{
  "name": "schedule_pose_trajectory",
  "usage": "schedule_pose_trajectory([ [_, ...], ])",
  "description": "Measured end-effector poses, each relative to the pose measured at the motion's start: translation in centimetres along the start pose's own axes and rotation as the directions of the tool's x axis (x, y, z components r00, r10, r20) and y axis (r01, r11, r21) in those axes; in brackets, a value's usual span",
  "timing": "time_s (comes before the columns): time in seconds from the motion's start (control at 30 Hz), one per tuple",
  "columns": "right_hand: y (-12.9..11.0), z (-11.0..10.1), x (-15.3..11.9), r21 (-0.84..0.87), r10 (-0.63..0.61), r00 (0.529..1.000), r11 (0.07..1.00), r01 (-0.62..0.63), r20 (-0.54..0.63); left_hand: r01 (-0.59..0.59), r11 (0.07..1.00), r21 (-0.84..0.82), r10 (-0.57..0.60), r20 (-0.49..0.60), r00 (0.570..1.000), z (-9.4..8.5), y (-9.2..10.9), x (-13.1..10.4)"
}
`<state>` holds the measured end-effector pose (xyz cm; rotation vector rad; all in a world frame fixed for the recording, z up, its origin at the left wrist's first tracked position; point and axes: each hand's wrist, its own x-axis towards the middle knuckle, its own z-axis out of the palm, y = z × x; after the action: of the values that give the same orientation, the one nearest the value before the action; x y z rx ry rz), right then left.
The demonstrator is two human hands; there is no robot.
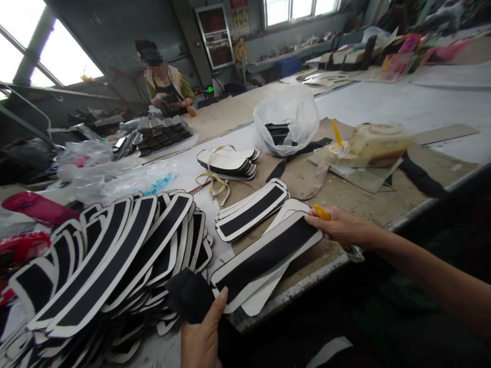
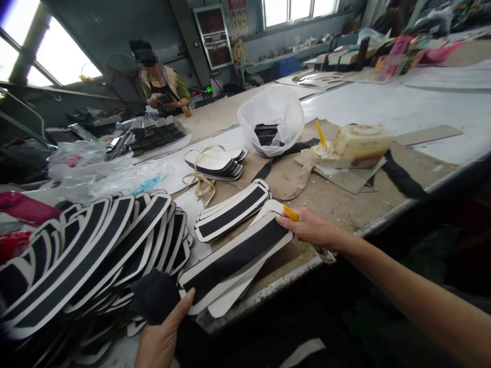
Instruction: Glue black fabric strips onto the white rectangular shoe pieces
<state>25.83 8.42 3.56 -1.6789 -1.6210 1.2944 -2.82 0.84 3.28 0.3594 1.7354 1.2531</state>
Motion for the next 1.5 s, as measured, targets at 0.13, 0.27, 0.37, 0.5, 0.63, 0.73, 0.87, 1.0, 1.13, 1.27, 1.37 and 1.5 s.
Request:
schedule_pose_trajectory([
  [0.13,-0.5,0.0,-0.1,0.016,0.024,0.999,1.000,-0.025,0.044,-0.002,0.999,-0.040,0.002,0.019,1.000,-0.3,0.1,0.3],
  [0.27,-0.4,0.1,0.0,0.019,0.048,0.998,0.999,-0.049,0.047,0.056,0.997,-0.054,-0.055,0.022,0.998,-0.5,-0.1,0.3],
  [0.37,-0.5,0.2,0.0,0.045,0.063,0.997,0.997,-0.065,0.045,0.113,0.990,-0.080,-0.109,0.047,0.993,-0.5,0.2,-0.1],
  [0.5,-0.6,0.2,-0.3,0.165,0.057,0.996,0.984,-0.067,0.067,0.189,0.976,-0.107,-0.182,0.074,0.981,-0.7,0.9,-0.7],
  [0.63,-0.5,0.3,-0.4,0.257,0.060,0.995,0.963,-0.079,0.083,0.261,0.956,-0.135,-0.252,0.083,0.964,-1.0,1.2,-1.0],
  [0.73,-0.6,0.3,-0.6,0.292,0.062,0.994,0.952,-0.087,0.092,0.332,0.930,-0.157,-0.311,0.144,0.940,-1.5,0.9,-0.9],
  [0.87,-0.9,0.4,-1.0,0.353,0.058,0.992,0.931,-0.093,0.110,0.376,0.912,-0.166,-0.342,0.200,0.918,-2.2,0.3,-0.5],
  [1.0,-1.2,0.4,-1.5,0.409,0.081,0.984,0.902,-0.139,0.156,0.374,0.896,-0.240,-0.329,0.211,0.921,-2.7,-0.3,-0.4],
  [1.13,-1.0,0.1,-1.5,0.319,0.162,0.981,0.929,-0.189,0.109,0.281,0.918,-0.281,-0.200,0.284,0.938,-2.9,-0.8,-0.6],
  [1.27,-0.7,0.1,-1.1,0.133,0.179,0.982,0.974,-0.184,0.055,0.146,0.940,-0.307,-0.050,0.300,0.953,-2.8,-1.3,-0.7],
  [1.37,-0.7,0.4,-1.0,0.043,0.154,0.988,0.987,-0.155,0.030,0.067,0.955,-0.287,0.006,0.247,0.969,-2.7,-1.6,-0.7],
  [1.5,-0.6,0.8,-1.1,-0.046,0.116,0.993,0.992,-0.117,-0.021,0.060,0.958,-0.280,0.001,0.213,0.977,-2.7,-2.0,-0.9],
])
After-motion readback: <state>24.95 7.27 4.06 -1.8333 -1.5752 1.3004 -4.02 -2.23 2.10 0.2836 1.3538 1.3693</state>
